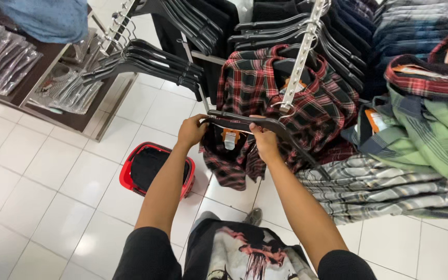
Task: The person folds a plaid shirt on a hanger, places it in a red shopping basket, then removes it and hangs it back on the rack. The person repeats this process with another plaid shirt, folding and placing it in the basket before returning it to the rack.
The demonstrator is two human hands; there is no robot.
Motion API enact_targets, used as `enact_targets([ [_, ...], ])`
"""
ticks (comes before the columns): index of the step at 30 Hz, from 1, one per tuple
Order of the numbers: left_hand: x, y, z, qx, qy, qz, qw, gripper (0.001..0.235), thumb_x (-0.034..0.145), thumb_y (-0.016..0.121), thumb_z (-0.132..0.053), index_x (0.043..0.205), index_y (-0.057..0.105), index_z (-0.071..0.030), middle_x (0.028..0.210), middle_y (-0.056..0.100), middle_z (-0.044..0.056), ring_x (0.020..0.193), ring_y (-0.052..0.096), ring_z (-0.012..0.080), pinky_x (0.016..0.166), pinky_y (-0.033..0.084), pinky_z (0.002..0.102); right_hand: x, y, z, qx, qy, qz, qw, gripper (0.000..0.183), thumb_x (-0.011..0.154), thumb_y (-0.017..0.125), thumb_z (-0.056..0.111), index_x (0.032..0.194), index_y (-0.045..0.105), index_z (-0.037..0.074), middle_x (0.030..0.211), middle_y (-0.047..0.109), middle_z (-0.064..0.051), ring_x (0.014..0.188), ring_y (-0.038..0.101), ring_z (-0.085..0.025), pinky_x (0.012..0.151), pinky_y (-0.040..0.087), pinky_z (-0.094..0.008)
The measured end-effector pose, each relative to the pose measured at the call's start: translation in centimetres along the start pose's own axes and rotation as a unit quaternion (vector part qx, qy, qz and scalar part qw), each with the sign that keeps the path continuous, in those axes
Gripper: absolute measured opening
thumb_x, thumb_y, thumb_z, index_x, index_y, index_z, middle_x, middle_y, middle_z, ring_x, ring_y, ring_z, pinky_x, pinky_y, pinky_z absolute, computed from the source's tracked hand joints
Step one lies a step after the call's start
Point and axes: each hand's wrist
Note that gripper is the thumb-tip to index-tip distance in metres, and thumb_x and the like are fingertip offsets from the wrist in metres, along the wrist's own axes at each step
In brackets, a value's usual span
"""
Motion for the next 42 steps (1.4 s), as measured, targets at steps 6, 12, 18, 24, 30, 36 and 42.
enact_targets([
  [6, 2.9, -1.0, -1.0, -0.043, 0.037, 0.006, 0.998, 0.031, 0.091, 0.067, -0.018, 0.121, 0.077, -0.024, 0.073, 0.069, 0.013, 0.087, 0.070, 0.0405, 0.090, 0.054, 0.052, -1.2, -2.3, -1.6, 0.207, -0.216, 0.045, 0.953, 0.023, 0.086, 0.083, 0.012, 0.109, 0.080, 0.015, 0.072, 0.057, 0.011, 0.065, 0.043, 0.000, 0.064, 0.037, -0.014],
  [12, 2.8, -4.5, -7.5, -0.085, 0.098, 0.101, 0.986, 0.034, 0.090, 0.068, -0.020, 0.123, 0.076, -0.022, 0.093, 0.078, 0.015, 0.101, 0.072, 0.0410, 0.095, 0.054, 0.051, -1.0, -4.4, -1.0, 0.158, -0.264, 0.003, 0.951, 0.019, 0.088, 0.082, 0.003, 0.105, 0.082, 0.011, 0.086, 0.072, 0.000, 0.080, 0.059, -0.008, 0.082, 0.049, -0.027],
  [18, 1.9, -2.9, -12.2, -0.122, 0.182, 0.203, 0.954, 0.038, 0.089, 0.067, -0.021, 0.125, 0.073, -0.015, 0.099, 0.077, 0.020, 0.105, 0.072, 0.0404, 0.095, 0.055, 0.050, -3.4, -3.7, 1.4, 0.133, -0.234, -0.022, 0.963, 0.015, 0.086, 0.087, 0.008, 0.100, 0.082, 0.008, 0.088, 0.076, -0.003, 0.086, 0.063, -0.010, 0.088, 0.053, -0.035],
  [24, -2.0, -3.7, -19.8, -0.142, 0.247, 0.262, 0.922, 0.050, 0.092, 0.062, -0.016, 0.142, 0.062, -0.019, 0.071, 0.072, 0.014, 0.077, 0.074, 0.0301, 0.071, 0.057, 0.041, 1.0, 0.3, -9.8, 0.106, -0.168, -0.084, 0.976, 0.021, 0.083, 0.088, 0.007, 0.069, 0.072, 0.004, 0.058, 0.056, -0.002, 0.062, 0.048, -0.014, 0.062, 0.041, -0.029],
  [30, -3.9, -2.5, -22.0, 0.020, 0.275, 0.190, 0.942, 0.033, 0.096, 0.064, -0.026, 0.129, 0.070, -0.022, 0.115, 0.077, 0.014, 0.104, 0.075, 0.0330, 0.086, 0.062, 0.045, -2.2, -1.8, -4.5, 0.104, -0.187, -0.078, 0.974, 0.019, 0.084, 0.080, 0.000, 0.069, 0.069, 0.003, 0.063, 0.059, -0.001, 0.070, 0.050, -0.015, 0.068, 0.043, -0.033],
  [36, -2.6, 0.2, -20.4, 0.144, 0.337, 0.134, 0.921, 0.030, 0.101, 0.057, -0.041, 0.124, 0.068, -0.025, 0.081, 0.075, 0.018, 0.082, 0.075, 0.0424, 0.074, 0.062, 0.053, -4.8, -7.2, 1.5, 0.135, -0.095, -0.073, 0.984, 0.020, 0.091, 0.085, 0.024, 0.109, 0.080, 0.016, 0.103, 0.078, -0.006, 0.095, 0.072, -0.019, 0.088, 0.056, -0.037],
  [42, -3.2, -1.0, -20.6, 0.172, 0.397, 0.122, 0.893, 0.027, 0.102, 0.061, -0.036, 0.116, 0.067, -0.015, 0.068, 0.070, 0.016, 0.068, 0.074, 0.0395, 0.063, 0.062, 0.047, -6.0, -19.0, -6.7, 0.289, -0.088, -0.077, 0.950, 0.042, 0.094, 0.074, 0.006, 0.135, 0.063, 0.004, 0.099, 0.068, 0.002, 0.088, 0.067, -0.006, 0.084, 0.054, -0.020],
])
Point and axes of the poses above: each hand's wrist, its own x-axis towards the middle knuckle, its own y-axis out of the palm, z = x × y
